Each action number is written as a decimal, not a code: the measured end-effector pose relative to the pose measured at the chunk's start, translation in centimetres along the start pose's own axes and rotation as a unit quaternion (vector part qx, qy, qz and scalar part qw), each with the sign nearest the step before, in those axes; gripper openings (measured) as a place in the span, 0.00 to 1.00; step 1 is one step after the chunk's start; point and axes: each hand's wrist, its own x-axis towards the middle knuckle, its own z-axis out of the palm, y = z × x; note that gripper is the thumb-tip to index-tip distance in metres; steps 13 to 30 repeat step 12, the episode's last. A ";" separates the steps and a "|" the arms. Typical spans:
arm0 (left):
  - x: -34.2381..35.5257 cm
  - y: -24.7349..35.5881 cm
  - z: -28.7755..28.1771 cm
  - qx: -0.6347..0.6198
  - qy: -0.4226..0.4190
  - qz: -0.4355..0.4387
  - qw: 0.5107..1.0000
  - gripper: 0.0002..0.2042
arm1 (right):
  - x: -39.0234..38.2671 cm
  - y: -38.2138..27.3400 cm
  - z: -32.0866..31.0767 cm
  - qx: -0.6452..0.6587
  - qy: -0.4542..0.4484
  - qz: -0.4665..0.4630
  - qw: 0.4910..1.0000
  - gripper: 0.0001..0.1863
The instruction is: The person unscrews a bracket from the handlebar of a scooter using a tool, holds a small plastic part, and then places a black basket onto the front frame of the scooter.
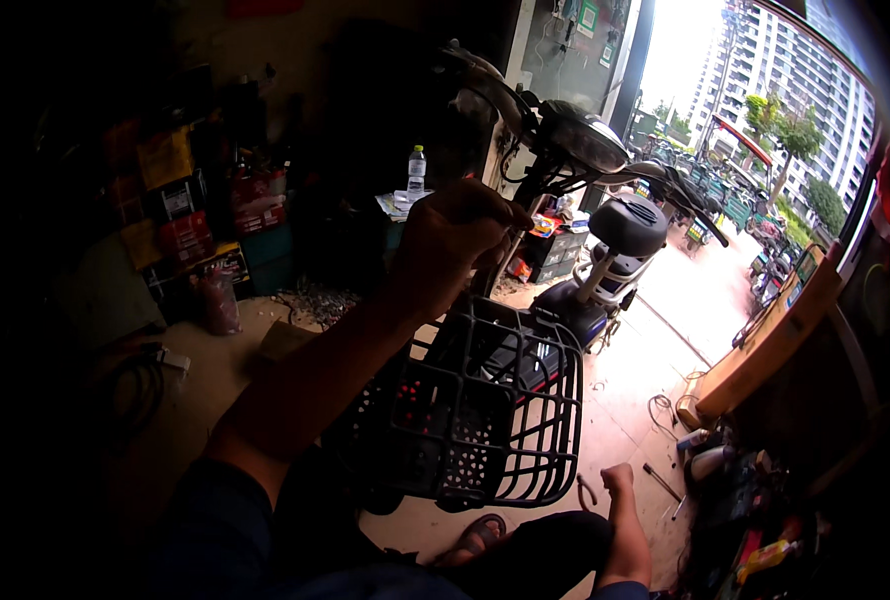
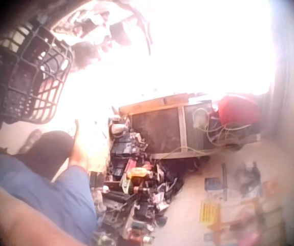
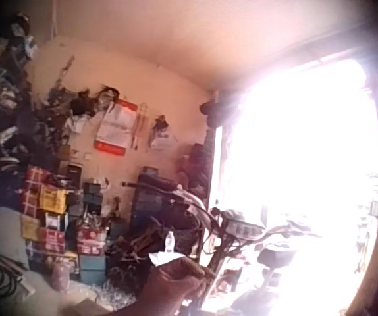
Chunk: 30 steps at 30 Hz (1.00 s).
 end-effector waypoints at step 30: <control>-1.1 0.0 2.1 0.430 -0.037 0.038 0.901 0.15 | -28.3 -33.4 -39.0 0.578 0.167 -0.456 0.655 0.13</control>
